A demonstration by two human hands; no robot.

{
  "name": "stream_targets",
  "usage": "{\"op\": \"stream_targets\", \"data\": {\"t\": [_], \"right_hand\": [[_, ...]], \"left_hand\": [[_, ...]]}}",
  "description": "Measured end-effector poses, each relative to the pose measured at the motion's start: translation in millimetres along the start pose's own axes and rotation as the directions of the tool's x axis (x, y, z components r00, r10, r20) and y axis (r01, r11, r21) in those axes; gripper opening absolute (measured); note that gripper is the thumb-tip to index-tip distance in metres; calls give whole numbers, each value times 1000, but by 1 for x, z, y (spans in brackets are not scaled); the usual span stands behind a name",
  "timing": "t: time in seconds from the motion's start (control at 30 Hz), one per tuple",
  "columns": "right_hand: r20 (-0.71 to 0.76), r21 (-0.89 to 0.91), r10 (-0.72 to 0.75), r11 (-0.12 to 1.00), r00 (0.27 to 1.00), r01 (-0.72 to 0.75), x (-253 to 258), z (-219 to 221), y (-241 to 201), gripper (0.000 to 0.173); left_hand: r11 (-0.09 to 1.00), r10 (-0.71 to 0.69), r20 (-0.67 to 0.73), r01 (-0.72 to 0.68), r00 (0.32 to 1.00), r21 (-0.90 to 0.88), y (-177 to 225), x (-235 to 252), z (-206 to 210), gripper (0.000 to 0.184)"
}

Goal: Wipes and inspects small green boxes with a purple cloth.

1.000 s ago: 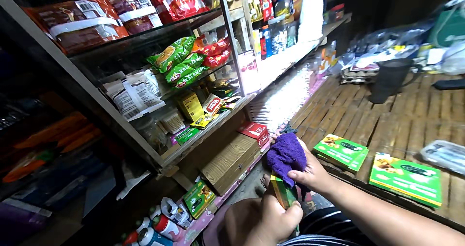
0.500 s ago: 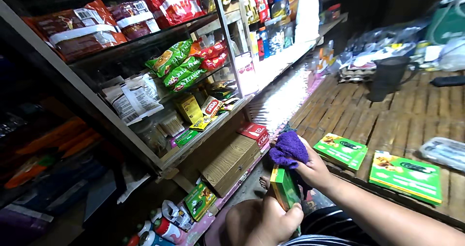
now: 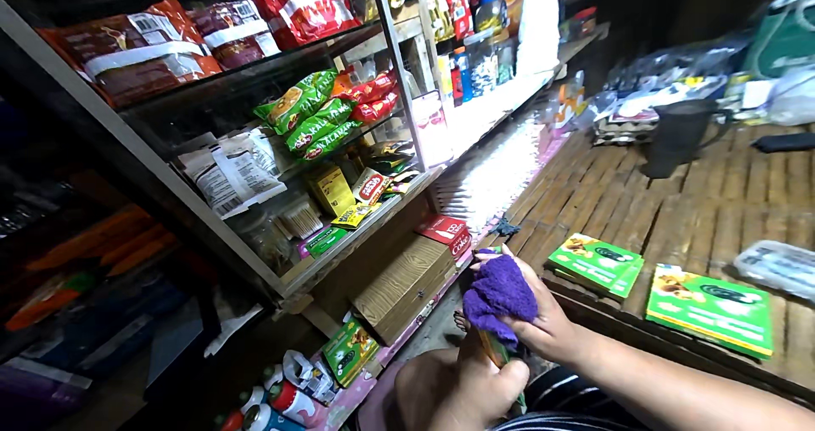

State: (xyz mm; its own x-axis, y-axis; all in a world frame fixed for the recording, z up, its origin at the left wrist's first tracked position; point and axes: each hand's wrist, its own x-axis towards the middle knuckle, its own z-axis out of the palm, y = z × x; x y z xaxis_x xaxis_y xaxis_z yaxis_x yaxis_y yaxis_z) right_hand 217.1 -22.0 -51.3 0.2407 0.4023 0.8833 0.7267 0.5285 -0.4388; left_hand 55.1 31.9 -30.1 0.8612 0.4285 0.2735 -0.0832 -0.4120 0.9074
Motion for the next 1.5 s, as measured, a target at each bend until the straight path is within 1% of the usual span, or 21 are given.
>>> {"op": "stream_targets", "data": {"t": [0.03,0.1,0.13,0.3,0.4,0.5,0.57,0.63,0.73,0.8,0.9,0.97,1.03,1.1,1.13,1.23,1.3,1.4,1.5], "right_hand": [[6,4,-10,1000,1000,10,-1,1,0,57],[14,-4,-16,1000,1000,16,-1,1,-1,56],[12,-6,-17,1000,1000,18,-1,1,-1,56],[-2,13,-20,1000,1000,20,-2,1,1,56],[24,30,-42,999,999,41,2,-2,0,58],[46,4,-82,997,996,82,9,-7,2,56],[22,-19,-86,996,996,86,11,-9,9,55],[-24,-20,-26,999,999,26,12,-11,19,56],[-93,14,114,993,989,-113,12,-12,28,58],[-98,16,127,992,987,-126,13,-12,28,57],[-77,15,106,994,991,-106,12,-12,21,54],[-36,-23,69,997,997,-70,11,-10,14,56],[13,-44,10,999,1000,-10,8,-7,6,57],[58,-44,-35,998,998,38,9,-5,-3,53],[80,-41,-41,998,996,45,10,-5,-8,52],[124,-39,-28,999,992,33,13,-9,-17,51],[129,-41,-37,998,991,43,13,-11,-14,50],[123,-22,-97,995,988,101,16,-11,-3,44],[154,21,-85,996,984,83,17,-17,5,48]], "left_hand": [[1000,10,1,-10,1000,13,-4,0,0,43],[993,114,-24,-115,993,-23,-23,1,3,43],[989,138,-30,-140,990,-41,-27,2,4,41],[984,167,-27,-169,986,-62,-28,3,4,42],[987,141,-27,-142,990,-68,-24,1,3,42],[984,165,-23,-166,986,-69,-22,1,3,37],[977,169,-41,-173,985,-121,-20,0,4,34],[977,106,-71,-117,992,-176,-17,-2,7,33],[979,47,-48,-56,998,-197,-15,-3,7,33],[983,46,-44,-53,998,-179,-18,-2,7,31],[987,51,-59,-60,997,-150,-16,-3,7,27],[988,44,-62,-53,997,-147,-16,-2,6,30],[990,76,-42,-80,996,-115,-19,1,5,36],[996,81,-16,-82,997,-23,-18,3,2,37],[998,62,-24,-61,998,21,-15,3,2,33],[995,14,-31,-11,999,99,-10,3,2,32],[997,11,-28,-8,1000,80,-12,5,3,30],[998,33,-23,-31,999,63,-17,6,2,32],[994,-17,-42,21,999,103,-15,5,3,38]]}}
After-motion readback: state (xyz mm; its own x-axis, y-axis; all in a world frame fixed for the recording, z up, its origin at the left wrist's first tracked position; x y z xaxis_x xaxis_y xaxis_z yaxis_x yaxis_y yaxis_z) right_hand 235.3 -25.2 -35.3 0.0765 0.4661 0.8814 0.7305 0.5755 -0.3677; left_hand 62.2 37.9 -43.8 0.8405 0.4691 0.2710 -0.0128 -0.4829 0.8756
